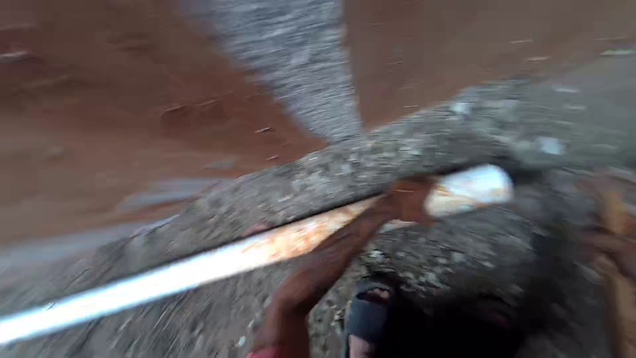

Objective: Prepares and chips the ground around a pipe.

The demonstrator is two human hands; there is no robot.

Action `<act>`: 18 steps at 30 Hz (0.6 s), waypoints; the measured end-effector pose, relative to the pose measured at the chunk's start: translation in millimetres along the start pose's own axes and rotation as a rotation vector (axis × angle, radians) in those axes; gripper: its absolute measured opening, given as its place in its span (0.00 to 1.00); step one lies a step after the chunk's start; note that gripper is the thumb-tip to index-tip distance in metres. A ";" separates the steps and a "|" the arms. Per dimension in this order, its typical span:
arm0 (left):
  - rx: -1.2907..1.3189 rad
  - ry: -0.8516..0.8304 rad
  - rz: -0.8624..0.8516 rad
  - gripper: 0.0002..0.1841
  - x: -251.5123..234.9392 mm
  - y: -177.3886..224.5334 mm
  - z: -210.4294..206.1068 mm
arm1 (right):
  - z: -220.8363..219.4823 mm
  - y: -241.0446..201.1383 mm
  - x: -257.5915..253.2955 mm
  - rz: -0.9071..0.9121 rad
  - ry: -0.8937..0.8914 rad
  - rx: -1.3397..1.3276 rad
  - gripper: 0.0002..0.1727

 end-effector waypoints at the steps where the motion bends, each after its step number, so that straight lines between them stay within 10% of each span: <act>1: -0.016 -0.032 0.016 0.54 -7.5 -0.5 -7.4 | 3.9 1.7 -4.2 -0.042 0.083 -0.017 0.23; 9: -0.159 -0.159 0.126 0.63 -16.4 -0.8 -14.9 | -15.8 14.5 -17.2 -0.101 -0.283 0.175 0.22; 18: -0.207 -0.157 0.141 0.63 -13.7 1.1 -7.7 | 0.0 31.3 -20.5 -0.111 -0.027 0.136 0.19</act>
Point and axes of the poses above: each hand's wrist, its own x-axis away from the middle knuckle, its own z-axis out of the back of the hand, y = z × x, the point moved 5 cm from there along -x, towards the middle knuckle, and after that the axes turned 9 degrees about y, right-handed, at the moved point
